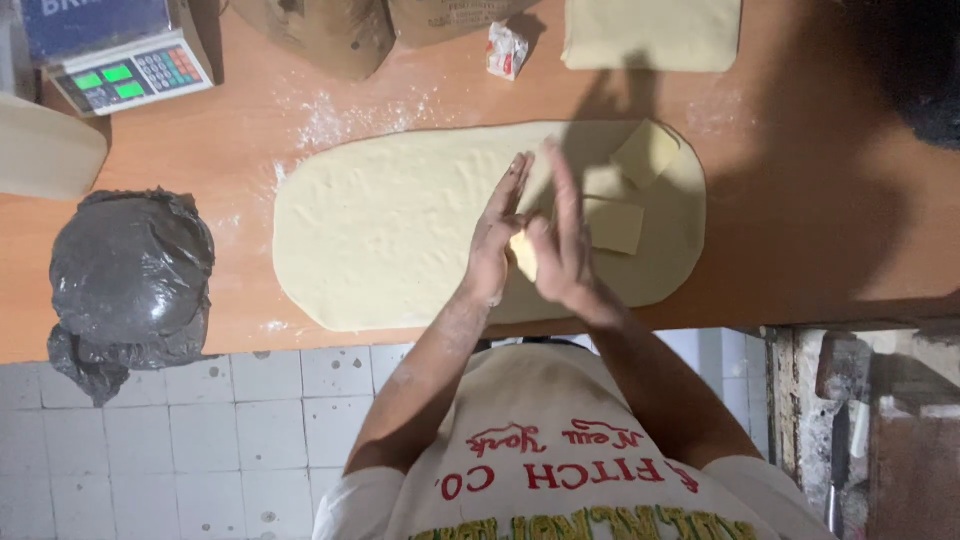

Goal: Shaping small pieces of dough into decorative twists and arranging them onto a larger base sheet.

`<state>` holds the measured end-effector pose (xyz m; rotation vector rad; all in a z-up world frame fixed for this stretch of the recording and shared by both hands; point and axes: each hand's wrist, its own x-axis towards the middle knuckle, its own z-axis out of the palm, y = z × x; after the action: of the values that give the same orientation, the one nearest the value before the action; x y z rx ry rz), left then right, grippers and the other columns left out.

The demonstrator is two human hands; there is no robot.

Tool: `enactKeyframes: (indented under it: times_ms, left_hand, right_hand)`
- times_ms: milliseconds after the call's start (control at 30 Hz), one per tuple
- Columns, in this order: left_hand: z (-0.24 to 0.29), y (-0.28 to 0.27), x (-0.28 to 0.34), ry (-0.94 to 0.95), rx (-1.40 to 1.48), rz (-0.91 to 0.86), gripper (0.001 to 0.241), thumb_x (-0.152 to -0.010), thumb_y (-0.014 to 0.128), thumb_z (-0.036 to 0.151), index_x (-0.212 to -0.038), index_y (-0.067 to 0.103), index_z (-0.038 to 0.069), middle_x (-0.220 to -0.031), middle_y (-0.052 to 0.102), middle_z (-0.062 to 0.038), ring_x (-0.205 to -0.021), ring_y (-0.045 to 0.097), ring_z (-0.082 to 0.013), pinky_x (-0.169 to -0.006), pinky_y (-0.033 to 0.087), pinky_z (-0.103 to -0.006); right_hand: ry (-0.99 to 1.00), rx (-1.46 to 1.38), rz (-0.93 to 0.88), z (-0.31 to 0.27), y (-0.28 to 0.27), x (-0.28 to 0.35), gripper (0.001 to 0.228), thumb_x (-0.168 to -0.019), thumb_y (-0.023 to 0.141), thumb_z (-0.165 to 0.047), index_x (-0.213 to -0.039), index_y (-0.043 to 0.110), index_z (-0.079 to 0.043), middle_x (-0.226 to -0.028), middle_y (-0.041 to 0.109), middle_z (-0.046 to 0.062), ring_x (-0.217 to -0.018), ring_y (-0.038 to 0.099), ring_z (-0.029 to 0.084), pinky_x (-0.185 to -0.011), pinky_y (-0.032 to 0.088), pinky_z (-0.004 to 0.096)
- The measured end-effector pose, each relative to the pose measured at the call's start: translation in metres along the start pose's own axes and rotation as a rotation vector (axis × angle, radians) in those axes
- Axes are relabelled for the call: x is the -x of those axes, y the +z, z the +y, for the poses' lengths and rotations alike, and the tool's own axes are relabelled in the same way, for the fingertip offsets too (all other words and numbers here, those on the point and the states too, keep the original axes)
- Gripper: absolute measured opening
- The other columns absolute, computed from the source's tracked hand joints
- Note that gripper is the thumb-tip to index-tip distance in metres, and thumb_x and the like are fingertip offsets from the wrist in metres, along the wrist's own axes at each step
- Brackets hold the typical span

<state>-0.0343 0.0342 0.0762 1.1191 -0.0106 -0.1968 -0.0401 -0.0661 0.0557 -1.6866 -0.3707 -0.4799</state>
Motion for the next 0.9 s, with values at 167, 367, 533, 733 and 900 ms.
enactKeyframes:
  times_ms: [167, 367, 533, 733, 900]
  left_hand:
    - [-0.023, -0.016, 0.012, 0.131, -0.33, -0.152, 0.033, -0.087, 0.081, 0.021, -0.116, 0.073, 0.006, -0.107, 0.075, -0.01, -0.102, 0.068, -0.0167, -0.091, 0.054, -0.0335]
    - [0.011, -0.003, -0.002, 0.053, -0.012, 0.454, 0.032, -0.094, 0.068, 0.017, -0.066, 0.056, 0.007, -0.054, 0.053, -0.01, -0.046, 0.057, -0.02, -0.054, 0.043, -0.0286]
    - [0.003, -0.038, -0.037, -0.104, 0.582, 0.164, 0.049, -0.098, 0.047, 0.056, -0.072, 0.054, 0.015, -0.06, 0.052, -0.004, -0.052, 0.051, -0.0169, -0.056, 0.041, -0.0309]
    - [0.043, -0.045, -0.016, -0.294, 0.714, -0.316, 0.076, -0.092, 0.036, 0.041, -0.155, 0.036, -0.004, -0.127, 0.061, -0.009, -0.101, 0.066, -0.0165, -0.088, 0.055, -0.0313]
    - [0.01, -0.048, 0.002, -0.435, 0.408, -0.069, 0.032, -0.097, 0.058, 0.032, -0.083, 0.067, 0.005, -0.061, 0.061, -0.003, -0.052, 0.067, -0.0132, -0.045, 0.053, -0.0209]
  right_hand:
    - [0.045, 0.35, 0.158, 0.011, -0.014, -0.019, 0.078, -0.11, 0.032, -0.058, -0.164, 0.022, -0.003, -0.166, 0.03, 0.018, -0.156, 0.033, 0.034, -0.131, 0.022, 0.047]
    - [0.333, -0.163, 0.324, 0.013, 0.036, 0.008, 0.063, -0.116, 0.035, -0.037, -0.156, 0.022, 0.009, -0.154, 0.036, 0.033, -0.143, 0.046, 0.044, -0.126, 0.025, 0.057]
    - [0.387, -0.539, 0.335, 0.021, 0.047, 0.016, 0.07, -0.112, 0.039, -0.054, -0.16, 0.031, -0.004, -0.154, 0.046, 0.022, -0.144, 0.047, 0.035, -0.122, 0.036, 0.055]
    - [0.013, -0.068, 0.051, -0.014, 0.023, -0.028, 0.074, -0.109, 0.031, -0.057, -0.164, 0.028, -0.008, -0.169, 0.032, 0.017, -0.157, 0.029, 0.033, -0.131, 0.013, 0.054]
    - [-0.027, 0.528, 0.035, -0.017, 0.025, -0.039, 0.075, -0.108, 0.016, -0.057, -0.167, 0.024, -0.011, -0.174, 0.019, 0.011, -0.162, 0.011, 0.032, -0.132, 0.003, 0.054]
